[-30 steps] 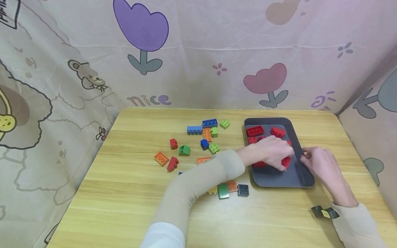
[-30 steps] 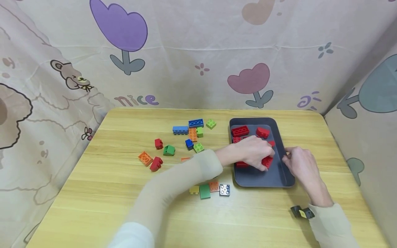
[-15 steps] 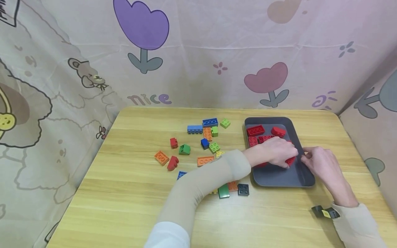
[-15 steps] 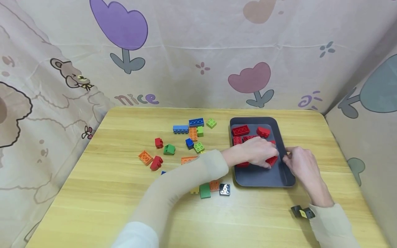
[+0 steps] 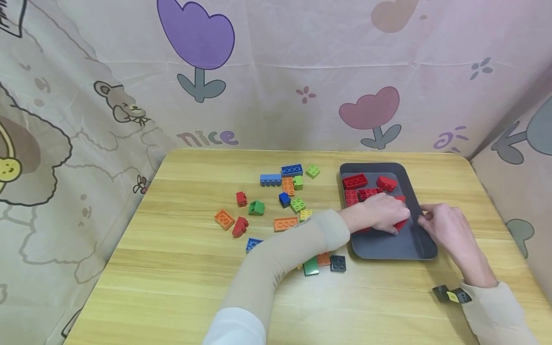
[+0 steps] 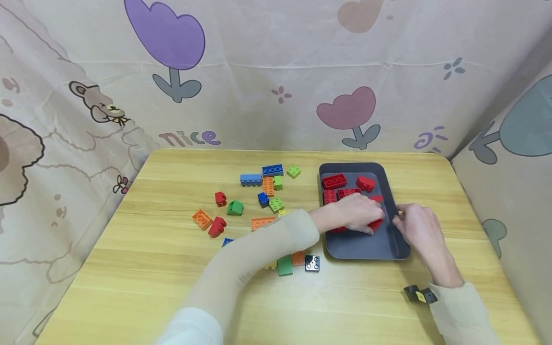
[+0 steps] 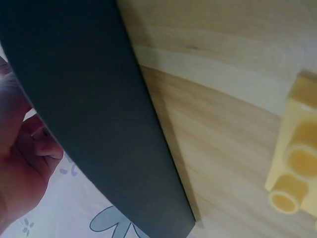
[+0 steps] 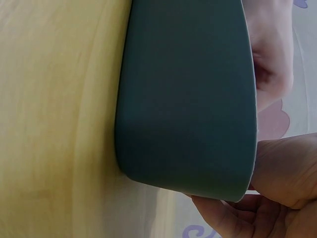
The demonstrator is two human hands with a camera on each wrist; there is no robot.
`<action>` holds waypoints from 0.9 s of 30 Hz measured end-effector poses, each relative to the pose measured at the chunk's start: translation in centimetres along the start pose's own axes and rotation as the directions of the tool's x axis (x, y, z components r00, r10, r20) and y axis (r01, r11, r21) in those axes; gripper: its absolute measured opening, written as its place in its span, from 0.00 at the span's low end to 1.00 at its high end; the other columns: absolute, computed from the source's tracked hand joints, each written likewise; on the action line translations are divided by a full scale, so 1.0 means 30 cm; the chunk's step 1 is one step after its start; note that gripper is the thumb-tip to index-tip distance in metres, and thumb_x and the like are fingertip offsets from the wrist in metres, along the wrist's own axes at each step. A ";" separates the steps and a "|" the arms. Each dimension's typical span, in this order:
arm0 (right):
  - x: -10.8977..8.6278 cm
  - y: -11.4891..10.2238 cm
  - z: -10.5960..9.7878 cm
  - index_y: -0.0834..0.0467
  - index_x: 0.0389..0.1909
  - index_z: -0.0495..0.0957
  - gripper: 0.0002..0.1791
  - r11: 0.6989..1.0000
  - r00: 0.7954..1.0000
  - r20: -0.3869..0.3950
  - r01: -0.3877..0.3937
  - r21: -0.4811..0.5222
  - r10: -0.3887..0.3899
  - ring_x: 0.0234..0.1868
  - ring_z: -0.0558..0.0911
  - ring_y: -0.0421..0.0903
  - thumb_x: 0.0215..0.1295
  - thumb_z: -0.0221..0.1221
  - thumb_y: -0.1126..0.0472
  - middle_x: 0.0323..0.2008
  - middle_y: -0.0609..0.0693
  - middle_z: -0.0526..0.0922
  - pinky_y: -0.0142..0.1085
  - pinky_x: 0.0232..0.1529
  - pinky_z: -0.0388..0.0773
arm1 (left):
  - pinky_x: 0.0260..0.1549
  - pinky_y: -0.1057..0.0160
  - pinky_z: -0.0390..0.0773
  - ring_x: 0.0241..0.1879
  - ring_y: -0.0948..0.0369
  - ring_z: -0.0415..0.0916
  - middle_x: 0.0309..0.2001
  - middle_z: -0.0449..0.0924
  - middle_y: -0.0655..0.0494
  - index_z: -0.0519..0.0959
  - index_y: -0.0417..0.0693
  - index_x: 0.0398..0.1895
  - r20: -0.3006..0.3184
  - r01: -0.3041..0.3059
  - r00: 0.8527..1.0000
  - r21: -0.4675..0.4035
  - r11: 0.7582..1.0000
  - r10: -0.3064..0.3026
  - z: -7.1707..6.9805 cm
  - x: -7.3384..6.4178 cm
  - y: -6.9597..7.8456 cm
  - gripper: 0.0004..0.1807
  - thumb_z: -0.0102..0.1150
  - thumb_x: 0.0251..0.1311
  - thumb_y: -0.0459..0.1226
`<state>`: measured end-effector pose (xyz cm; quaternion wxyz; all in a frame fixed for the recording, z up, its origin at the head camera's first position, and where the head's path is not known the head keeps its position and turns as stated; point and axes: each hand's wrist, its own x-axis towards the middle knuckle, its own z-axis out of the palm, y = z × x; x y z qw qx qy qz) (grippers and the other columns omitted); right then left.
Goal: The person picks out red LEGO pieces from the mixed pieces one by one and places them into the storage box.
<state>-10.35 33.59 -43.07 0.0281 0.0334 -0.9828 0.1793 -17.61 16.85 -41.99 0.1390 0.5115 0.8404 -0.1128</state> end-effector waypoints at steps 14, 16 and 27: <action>0.003 0.003 0.000 0.79 0.51 0.81 0.21 1.000 1.000 0.003 -0.004 -0.010 0.004 0.22 0.81 0.52 0.59 0.63 0.69 0.31 0.67 0.89 0.40 0.23 0.68 | 0.56 0.68 0.79 0.52 0.69 0.78 0.55 0.82 0.69 0.81 0.68 0.55 -0.002 0.008 1.000 0.026 1.000 -0.007 -0.002 0.012 0.017 0.14 0.65 0.70 0.53; 0.002 0.002 0.000 0.79 0.51 0.81 0.21 1.000 1.000 0.005 -0.005 -0.011 0.005 0.22 0.81 0.52 0.60 0.63 0.69 0.31 0.67 0.89 0.40 0.23 0.68 | 0.56 0.68 0.79 0.53 0.69 0.79 0.56 0.81 0.69 0.80 0.68 0.56 -0.005 0.011 1.000 0.031 0.999 -0.011 -0.003 0.014 0.018 0.14 0.65 0.70 0.53; 0.000 -0.001 0.001 0.79 0.50 0.81 0.20 1.000 1.000 -0.006 0.003 -0.016 -0.003 0.24 0.85 0.56 0.59 0.64 0.69 0.32 0.69 0.89 0.41 0.23 0.71 | 0.56 0.68 0.80 0.54 0.69 0.79 0.58 0.81 0.69 0.80 0.69 0.58 -0.038 0.019 0.999 0.046 0.999 -0.017 -0.001 0.014 0.009 0.16 0.65 0.70 0.53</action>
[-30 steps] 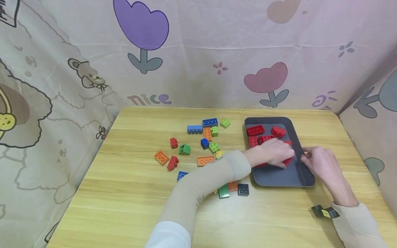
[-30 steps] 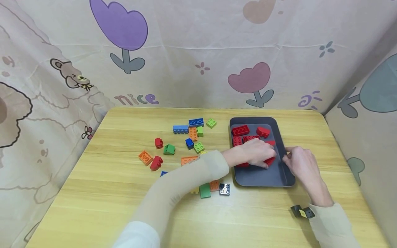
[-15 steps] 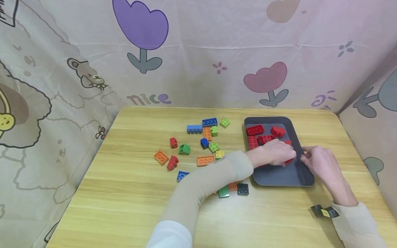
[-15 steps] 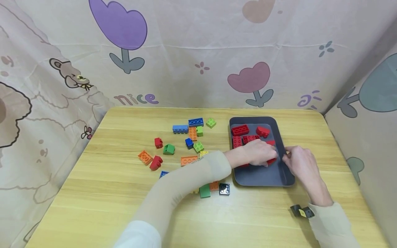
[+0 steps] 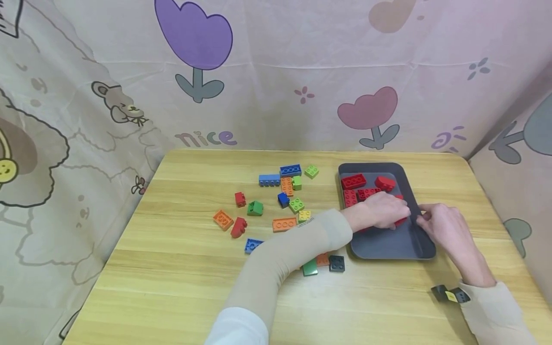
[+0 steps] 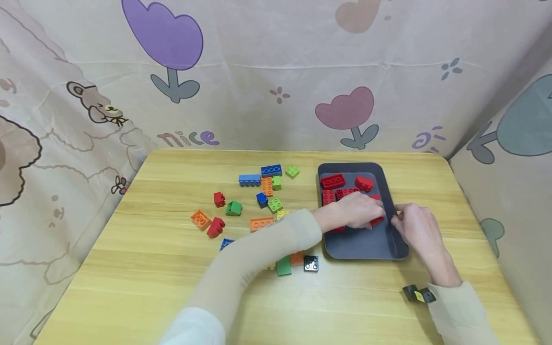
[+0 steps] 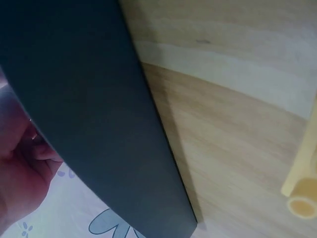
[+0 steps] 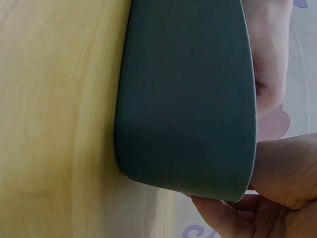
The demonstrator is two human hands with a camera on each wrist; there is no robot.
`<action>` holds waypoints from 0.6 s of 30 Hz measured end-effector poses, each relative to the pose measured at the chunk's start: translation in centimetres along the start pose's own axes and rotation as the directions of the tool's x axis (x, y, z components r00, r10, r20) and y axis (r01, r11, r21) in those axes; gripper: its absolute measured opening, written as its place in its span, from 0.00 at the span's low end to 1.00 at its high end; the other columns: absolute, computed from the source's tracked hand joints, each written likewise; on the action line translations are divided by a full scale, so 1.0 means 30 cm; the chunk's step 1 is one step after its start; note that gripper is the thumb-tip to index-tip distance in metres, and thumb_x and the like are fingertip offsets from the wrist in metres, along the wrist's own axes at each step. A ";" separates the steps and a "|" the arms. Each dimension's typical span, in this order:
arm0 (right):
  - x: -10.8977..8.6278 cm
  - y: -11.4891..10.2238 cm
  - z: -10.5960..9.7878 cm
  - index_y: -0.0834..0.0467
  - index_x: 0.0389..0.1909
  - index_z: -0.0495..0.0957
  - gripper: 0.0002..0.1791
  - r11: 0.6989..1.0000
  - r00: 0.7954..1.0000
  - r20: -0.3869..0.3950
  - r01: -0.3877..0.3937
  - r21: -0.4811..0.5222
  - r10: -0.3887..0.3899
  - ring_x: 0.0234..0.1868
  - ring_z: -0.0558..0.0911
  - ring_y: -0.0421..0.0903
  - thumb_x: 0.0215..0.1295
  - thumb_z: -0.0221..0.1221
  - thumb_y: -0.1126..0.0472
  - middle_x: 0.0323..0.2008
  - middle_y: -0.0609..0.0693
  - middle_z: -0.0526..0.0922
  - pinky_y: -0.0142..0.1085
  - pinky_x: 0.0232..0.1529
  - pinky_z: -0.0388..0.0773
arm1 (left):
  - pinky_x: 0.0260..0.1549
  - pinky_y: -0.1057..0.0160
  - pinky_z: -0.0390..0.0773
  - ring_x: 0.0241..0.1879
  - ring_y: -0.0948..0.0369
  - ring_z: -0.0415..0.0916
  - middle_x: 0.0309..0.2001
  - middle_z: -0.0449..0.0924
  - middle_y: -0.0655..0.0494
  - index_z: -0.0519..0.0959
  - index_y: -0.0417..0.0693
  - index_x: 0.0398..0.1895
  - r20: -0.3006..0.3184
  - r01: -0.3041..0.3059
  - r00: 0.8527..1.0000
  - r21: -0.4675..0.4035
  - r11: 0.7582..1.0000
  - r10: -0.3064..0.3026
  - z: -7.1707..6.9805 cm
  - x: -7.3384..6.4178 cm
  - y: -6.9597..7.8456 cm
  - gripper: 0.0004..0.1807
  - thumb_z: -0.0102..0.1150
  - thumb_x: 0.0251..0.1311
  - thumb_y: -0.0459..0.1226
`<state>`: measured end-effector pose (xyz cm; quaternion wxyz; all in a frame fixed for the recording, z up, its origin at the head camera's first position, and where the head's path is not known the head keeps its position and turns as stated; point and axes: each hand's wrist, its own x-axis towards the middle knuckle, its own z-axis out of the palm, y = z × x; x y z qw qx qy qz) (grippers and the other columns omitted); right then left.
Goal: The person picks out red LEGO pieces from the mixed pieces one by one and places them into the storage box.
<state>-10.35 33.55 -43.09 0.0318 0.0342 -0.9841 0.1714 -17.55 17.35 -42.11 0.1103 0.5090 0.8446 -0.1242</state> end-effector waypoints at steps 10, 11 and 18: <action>-0.002 0.002 0.004 0.78 0.47 0.82 0.19 1.000 0.999 -0.031 0.026 0.003 -0.026 0.26 0.86 0.61 0.57 0.63 0.69 0.29 0.67 0.89 0.46 0.24 0.73 | 0.56 0.68 0.81 0.55 0.68 0.80 0.64 0.78 0.67 0.79 0.70 0.63 -0.013 -0.013 1.000 0.001 1.000 0.013 0.005 -0.005 -0.003 0.20 0.66 0.69 0.54; -0.001 0.003 0.005 0.78 0.47 0.82 0.19 1.000 0.999 -0.032 0.026 0.005 -0.026 0.27 0.86 0.62 0.57 0.63 0.69 0.29 0.67 0.89 0.46 0.24 0.73 | 0.56 0.67 0.81 0.55 0.68 0.81 0.65 0.78 0.67 0.79 0.70 0.64 -0.014 -0.014 1.000 0.001 1.000 0.014 0.005 -0.006 -0.004 0.22 0.66 0.69 0.54; 0.001 0.007 0.002 0.79 0.49 0.82 0.20 1.000 1.000 -0.008 0.009 0.008 -0.009 0.27 0.86 0.61 0.59 0.63 0.68 0.32 0.69 0.89 0.44 0.24 0.72 | 0.59 0.67 0.80 0.59 0.68 0.80 0.71 0.73 0.67 0.74 0.71 0.71 0.006 -0.012 1.000 0.010 1.000 0.012 0.002 -0.018 -0.007 0.28 0.64 0.69 0.57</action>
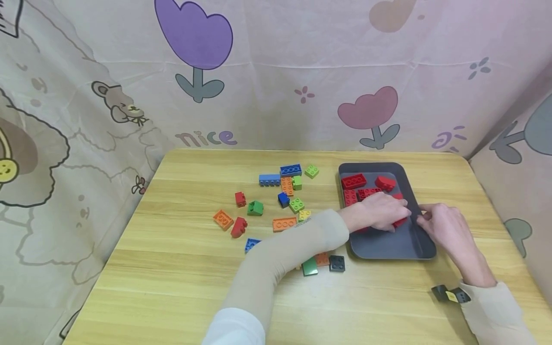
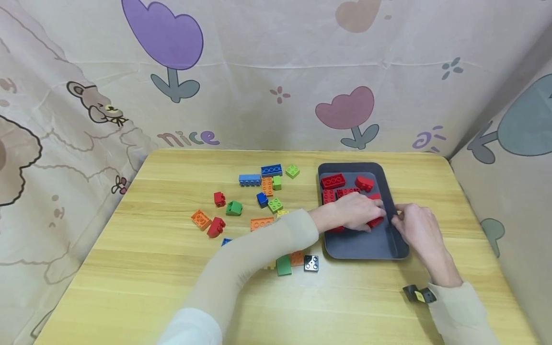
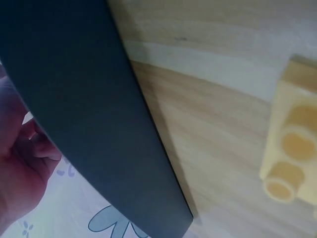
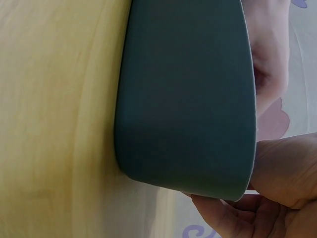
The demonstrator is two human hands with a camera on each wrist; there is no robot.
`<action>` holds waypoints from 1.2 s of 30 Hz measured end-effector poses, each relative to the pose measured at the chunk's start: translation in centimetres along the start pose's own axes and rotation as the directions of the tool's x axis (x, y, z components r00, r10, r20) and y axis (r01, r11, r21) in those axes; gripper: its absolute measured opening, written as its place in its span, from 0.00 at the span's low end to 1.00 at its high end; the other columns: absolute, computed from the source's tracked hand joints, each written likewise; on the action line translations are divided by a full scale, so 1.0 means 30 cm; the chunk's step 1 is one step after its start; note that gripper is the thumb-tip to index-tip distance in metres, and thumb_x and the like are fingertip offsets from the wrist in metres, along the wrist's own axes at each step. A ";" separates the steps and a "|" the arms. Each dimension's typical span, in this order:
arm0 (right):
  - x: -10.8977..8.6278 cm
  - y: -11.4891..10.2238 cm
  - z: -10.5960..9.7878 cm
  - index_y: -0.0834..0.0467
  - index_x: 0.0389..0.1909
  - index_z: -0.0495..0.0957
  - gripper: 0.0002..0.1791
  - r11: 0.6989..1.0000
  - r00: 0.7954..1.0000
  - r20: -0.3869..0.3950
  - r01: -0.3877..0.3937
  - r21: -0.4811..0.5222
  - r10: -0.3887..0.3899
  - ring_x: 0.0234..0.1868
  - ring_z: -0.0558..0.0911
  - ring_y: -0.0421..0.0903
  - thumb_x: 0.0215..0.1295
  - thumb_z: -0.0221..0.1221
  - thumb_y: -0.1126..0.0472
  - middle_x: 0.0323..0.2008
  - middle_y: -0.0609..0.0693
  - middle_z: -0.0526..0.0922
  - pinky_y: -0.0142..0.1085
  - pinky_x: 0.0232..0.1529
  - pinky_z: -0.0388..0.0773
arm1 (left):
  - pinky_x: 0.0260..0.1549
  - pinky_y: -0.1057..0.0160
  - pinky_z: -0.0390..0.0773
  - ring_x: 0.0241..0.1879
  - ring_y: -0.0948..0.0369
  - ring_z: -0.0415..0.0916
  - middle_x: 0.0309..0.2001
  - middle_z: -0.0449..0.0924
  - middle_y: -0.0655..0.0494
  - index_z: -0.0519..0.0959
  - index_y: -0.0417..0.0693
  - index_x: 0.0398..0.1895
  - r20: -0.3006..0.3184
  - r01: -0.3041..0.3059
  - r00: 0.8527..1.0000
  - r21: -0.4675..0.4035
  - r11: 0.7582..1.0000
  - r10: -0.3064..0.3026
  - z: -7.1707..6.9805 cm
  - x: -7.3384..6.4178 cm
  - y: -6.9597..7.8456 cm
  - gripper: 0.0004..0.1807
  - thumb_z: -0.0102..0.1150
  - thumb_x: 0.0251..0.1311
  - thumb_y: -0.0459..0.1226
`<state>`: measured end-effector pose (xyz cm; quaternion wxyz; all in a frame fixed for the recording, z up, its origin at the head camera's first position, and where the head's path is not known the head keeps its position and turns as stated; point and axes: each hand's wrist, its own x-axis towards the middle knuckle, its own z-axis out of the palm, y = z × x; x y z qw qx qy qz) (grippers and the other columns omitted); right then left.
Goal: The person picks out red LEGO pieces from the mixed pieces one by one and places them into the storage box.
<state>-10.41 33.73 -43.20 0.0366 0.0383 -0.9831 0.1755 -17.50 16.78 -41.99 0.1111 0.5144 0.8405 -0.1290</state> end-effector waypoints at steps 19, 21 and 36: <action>-0.003 0.000 -0.002 0.79 0.49 0.82 0.20 1.000 1.000 -0.005 0.015 0.004 -0.015 0.24 0.86 0.59 0.58 0.64 0.69 0.31 0.67 0.89 0.43 0.22 0.70 | 0.53 0.65 0.83 0.54 0.64 0.84 0.68 0.77 0.65 0.74 0.68 0.72 -0.061 -0.071 0.996 0.003 0.997 0.071 -0.021 -0.117 -0.066 0.31 0.60 0.69 0.62; -0.003 0.000 -0.002 0.79 0.49 0.82 0.20 1.000 1.000 -0.005 0.014 0.003 -0.014 0.25 0.86 0.59 0.58 0.63 0.69 0.31 0.67 0.89 0.43 0.22 0.71 | 0.53 0.65 0.83 0.55 0.64 0.84 0.71 0.76 0.65 0.73 0.68 0.72 -0.064 -0.074 0.995 -0.001 0.997 0.074 -0.026 -0.130 -0.071 0.31 0.59 0.69 0.63; -0.003 -0.004 -0.001 0.78 0.49 0.82 0.20 1.000 1.000 -0.015 0.005 0.010 -0.005 0.24 0.86 0.58 0.58 0.64 0.69 0.31 0.68 0.89 0.44 0.23 0.72 | 0.46 0.68 0.82 0.58 0.65 0.83 0.67 0.81 0.60 0.74 0.62 0.74 -0.092 -0.087 0.992 -0.021 0.996 0.084 -0.047 -0.274 -0.131 0.34 0.58 0.70 0.64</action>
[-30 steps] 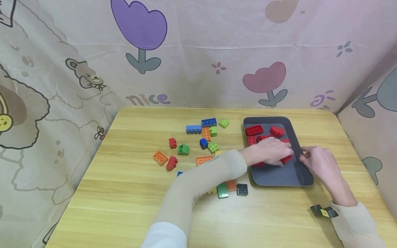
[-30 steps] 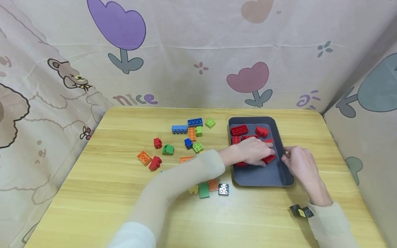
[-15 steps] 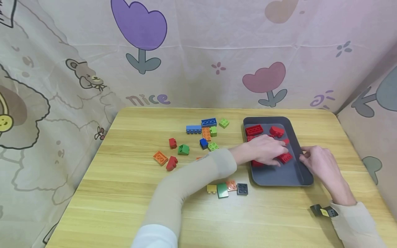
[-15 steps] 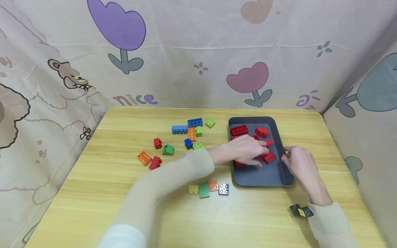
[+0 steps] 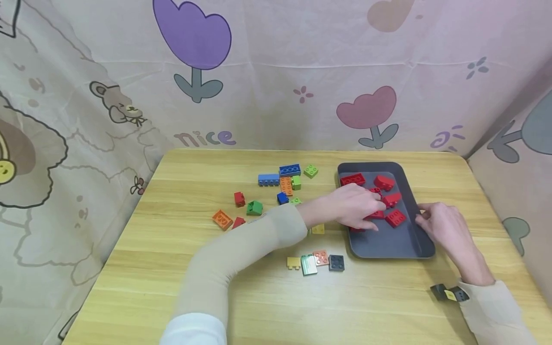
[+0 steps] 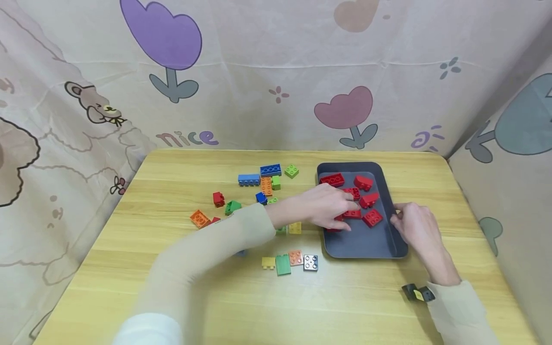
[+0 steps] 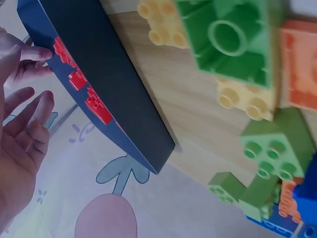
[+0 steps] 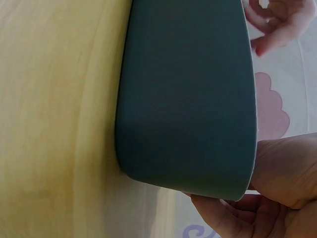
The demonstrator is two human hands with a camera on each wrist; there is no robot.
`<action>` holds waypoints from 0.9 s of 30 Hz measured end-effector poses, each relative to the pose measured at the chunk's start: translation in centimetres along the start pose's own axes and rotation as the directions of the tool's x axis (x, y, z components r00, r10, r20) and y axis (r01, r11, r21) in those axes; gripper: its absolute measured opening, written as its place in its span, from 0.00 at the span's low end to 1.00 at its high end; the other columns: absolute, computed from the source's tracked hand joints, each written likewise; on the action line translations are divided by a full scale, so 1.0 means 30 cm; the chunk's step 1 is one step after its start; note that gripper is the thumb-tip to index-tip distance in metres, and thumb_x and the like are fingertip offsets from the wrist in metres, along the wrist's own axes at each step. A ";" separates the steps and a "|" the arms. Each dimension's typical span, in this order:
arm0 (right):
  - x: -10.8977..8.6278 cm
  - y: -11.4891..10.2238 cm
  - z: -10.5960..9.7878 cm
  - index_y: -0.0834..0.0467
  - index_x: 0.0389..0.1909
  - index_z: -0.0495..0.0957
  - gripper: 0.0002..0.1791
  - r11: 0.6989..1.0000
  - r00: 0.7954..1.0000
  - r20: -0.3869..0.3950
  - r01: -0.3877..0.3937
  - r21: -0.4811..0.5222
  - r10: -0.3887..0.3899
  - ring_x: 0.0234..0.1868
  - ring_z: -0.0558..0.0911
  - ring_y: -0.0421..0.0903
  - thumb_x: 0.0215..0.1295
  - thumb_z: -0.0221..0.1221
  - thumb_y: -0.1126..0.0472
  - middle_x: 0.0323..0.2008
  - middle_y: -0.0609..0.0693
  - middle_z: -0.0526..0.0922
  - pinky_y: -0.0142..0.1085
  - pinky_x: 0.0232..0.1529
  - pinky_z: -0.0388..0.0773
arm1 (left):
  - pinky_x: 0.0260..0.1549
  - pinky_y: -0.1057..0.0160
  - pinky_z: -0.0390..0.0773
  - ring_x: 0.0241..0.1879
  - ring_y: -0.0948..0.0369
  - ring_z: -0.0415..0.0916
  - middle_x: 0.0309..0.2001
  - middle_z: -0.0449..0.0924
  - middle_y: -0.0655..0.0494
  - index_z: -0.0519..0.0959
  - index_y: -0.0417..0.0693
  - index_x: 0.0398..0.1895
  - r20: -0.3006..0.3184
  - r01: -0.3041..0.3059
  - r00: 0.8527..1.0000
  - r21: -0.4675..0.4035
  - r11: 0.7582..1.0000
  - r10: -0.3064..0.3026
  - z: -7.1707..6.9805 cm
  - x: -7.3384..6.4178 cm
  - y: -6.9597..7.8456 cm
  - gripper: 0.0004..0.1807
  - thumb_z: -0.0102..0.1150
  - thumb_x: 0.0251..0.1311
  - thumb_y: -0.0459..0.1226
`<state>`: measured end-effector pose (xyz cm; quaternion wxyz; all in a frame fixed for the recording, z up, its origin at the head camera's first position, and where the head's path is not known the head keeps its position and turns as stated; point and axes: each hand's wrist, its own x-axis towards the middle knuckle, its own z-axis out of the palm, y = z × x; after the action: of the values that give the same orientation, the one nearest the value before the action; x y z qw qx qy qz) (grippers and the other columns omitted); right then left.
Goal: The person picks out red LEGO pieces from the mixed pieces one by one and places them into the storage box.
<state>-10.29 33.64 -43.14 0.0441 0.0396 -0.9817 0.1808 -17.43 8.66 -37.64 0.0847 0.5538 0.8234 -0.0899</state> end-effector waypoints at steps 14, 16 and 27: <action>-0.003 0.001 0.003 0.78 0.49 0.82 0.20 1.000 1.000 -0.013 0.011 0.000 -0.011 0.23 0.85 0.56 0.58 0.63 0.69 0.31 0.68 0.89 0.43 0.22 0.71 | 0.63 0.63 0.81 0.69 0.59 0.78 0.72 0.78 0.54 0.73 0.53 0.75 -0.027 0.035 0.999 -0.098 0.995 -0.038 0.027 -0.194 -0.097 0.37 0.57 0.72 0.62; -0.002 0.001 0.003 0.78 0.49 0.82 0.20 1.000 1.000 -0.015 0.012 -0.002 -0.012 0.23 0.85 0.56 0.58 0.63 0.69 0.31 0.68 0.89 0.43 0.22 0.71 | 0.68 0.60 0.78 0.73 0.56 0.75 0.74 0.76 0.52 0.73 0.51 0.75 -0.037 0.050 0.998 -0.093 0.994 -0.054 0.036 -0.225 -0.115 0.37 0.57 0.72 0.62; -0.002 -0.001 -0.001 0.80 0.49 0.81 0.20 1.000 1.000 -0.002 0.013 0.000 -0.013 0.24 0.86 0.58 0.59 0.63 0.69 0.31 0.68 0.89 0.43 0.22 0.71 | 0.53 0.60 0.86 0.62 0.57 0.84 0.65 0.84 0.53 0.78 0.53 0.70 -0.148 0.168 0.971 -0.137 0.976 -0.188 0.099 -0.401 -0.198 0.35 0.60 0.69 0.63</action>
<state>-10.22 33.64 -43.10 0.0461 0.0458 -0.9814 0.1807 -18.34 -5.05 -37.33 0.0441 0.4768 0.8779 -0.0013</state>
